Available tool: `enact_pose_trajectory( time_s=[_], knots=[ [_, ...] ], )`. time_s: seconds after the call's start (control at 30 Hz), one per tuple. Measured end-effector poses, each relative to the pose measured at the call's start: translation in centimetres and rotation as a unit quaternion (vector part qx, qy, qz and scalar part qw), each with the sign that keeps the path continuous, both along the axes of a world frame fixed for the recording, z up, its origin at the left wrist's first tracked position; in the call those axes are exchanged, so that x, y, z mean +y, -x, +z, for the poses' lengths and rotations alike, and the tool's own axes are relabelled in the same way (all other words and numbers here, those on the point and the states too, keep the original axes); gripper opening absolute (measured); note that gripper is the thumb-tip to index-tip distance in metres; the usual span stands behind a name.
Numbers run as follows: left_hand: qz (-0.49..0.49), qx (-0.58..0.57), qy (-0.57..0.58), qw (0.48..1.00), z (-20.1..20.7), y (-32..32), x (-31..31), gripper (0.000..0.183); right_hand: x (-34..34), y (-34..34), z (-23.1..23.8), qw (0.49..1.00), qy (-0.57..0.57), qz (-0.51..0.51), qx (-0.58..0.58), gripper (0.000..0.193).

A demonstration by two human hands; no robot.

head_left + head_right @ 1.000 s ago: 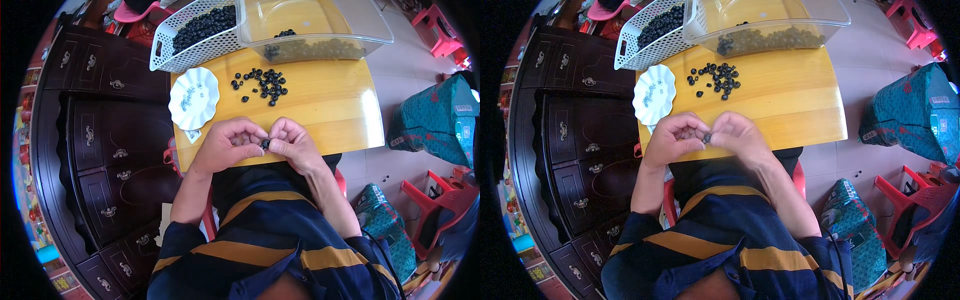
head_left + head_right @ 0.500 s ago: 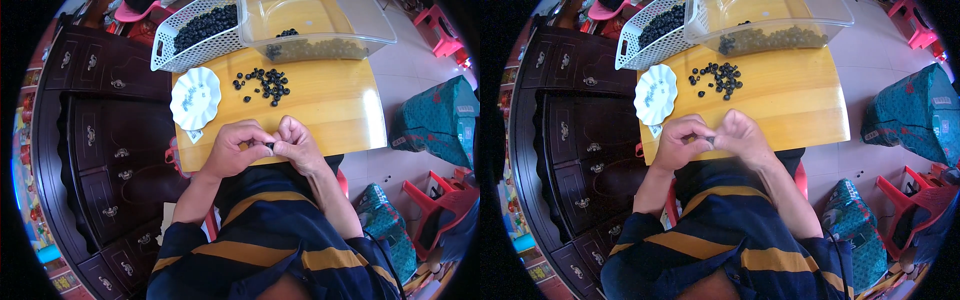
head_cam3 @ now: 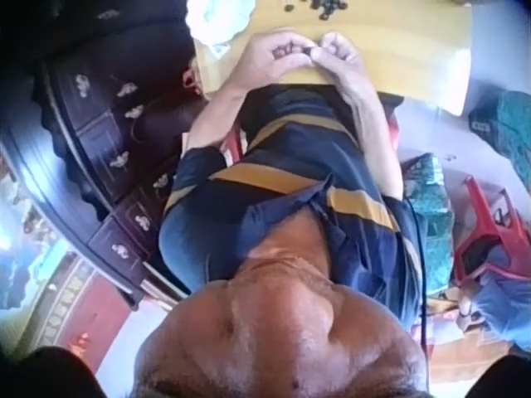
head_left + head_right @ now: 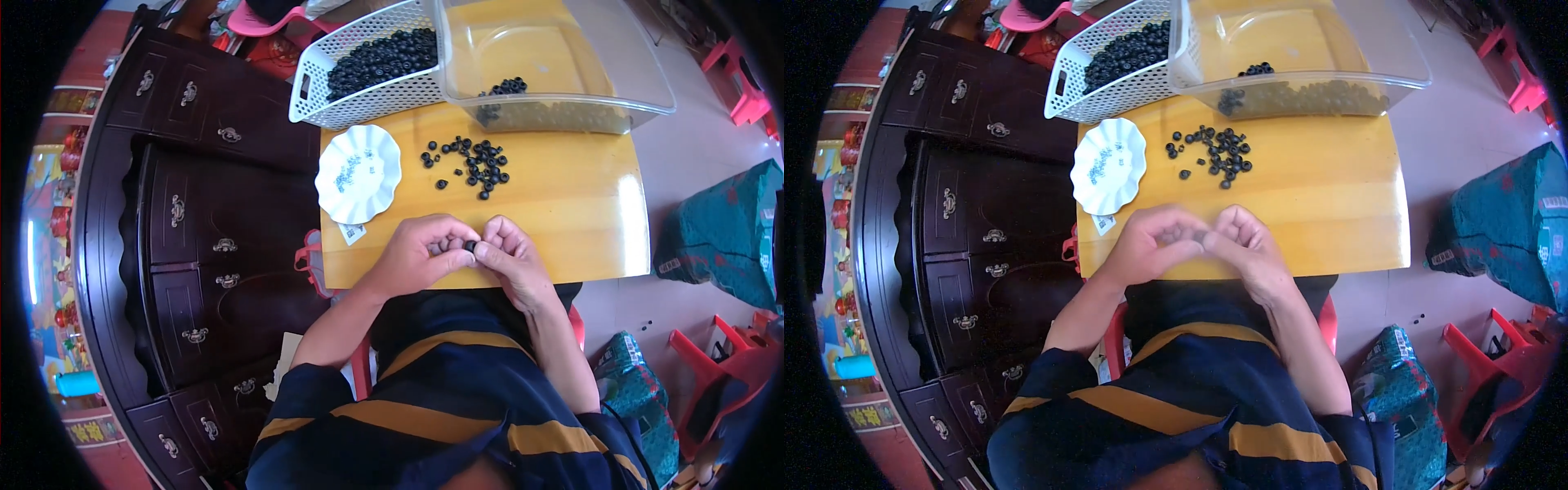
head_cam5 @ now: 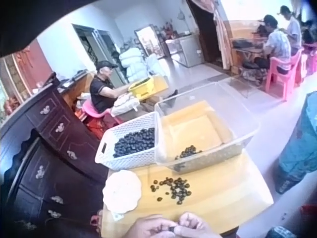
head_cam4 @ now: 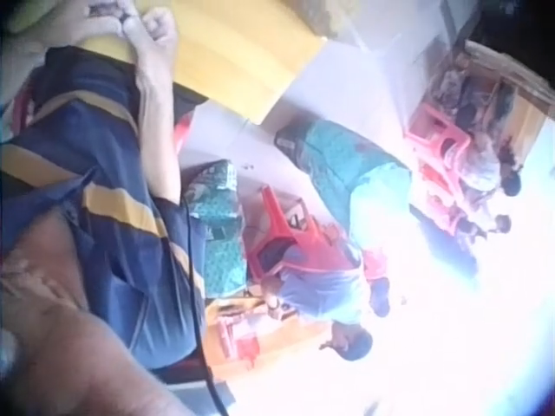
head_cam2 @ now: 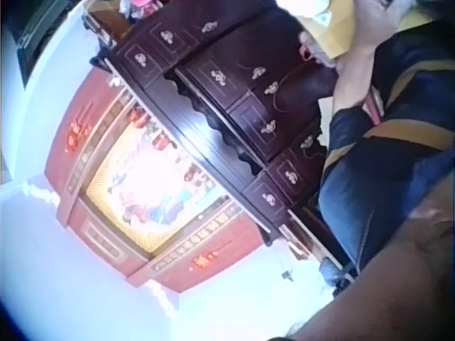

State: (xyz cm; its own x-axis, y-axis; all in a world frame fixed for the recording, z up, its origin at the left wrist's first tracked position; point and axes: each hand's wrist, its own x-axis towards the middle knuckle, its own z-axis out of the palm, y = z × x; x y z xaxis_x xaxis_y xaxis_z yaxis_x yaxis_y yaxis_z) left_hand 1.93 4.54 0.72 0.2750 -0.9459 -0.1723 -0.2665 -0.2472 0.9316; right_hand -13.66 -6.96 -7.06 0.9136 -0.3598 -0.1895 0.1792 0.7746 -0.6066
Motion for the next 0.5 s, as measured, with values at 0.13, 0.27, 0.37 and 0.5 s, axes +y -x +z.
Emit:
enact_pose_trajectory(
  time_s=[0.13, 0.27, 0.37, 0.5],
  knots=[
    [0.118, 0.032, 0.052, 0.991, -0.2, -4.7, -0.9, 0.021, -0.1, -0.1, 0.3, 1.0, -0.008, 0.006, -0.007, 0.016],
    [0.254, -0.073, 0.092, 0.96, 3.0, -13.2, -4.1, 0.031, -0.1, 0.0, -0.2, 1.0, -0.002, 0.003, 0.003, 0.013],
    [0.295, -0.053, 0.174, 0.938, 4.0, -16.2, -5.6, 0.051, 0.0, -0.3, -0.5, 1.0, 0.002, 0.004, 0.007, 0.011],
    [0.254, -0.142, 0.101, 0.952, 2.3, -14.1, -4.7, 0.037, -0.2, -0.2, -0.7, 1.0, -0.006, -0.006, 0.015, 0.01]
  ],
)
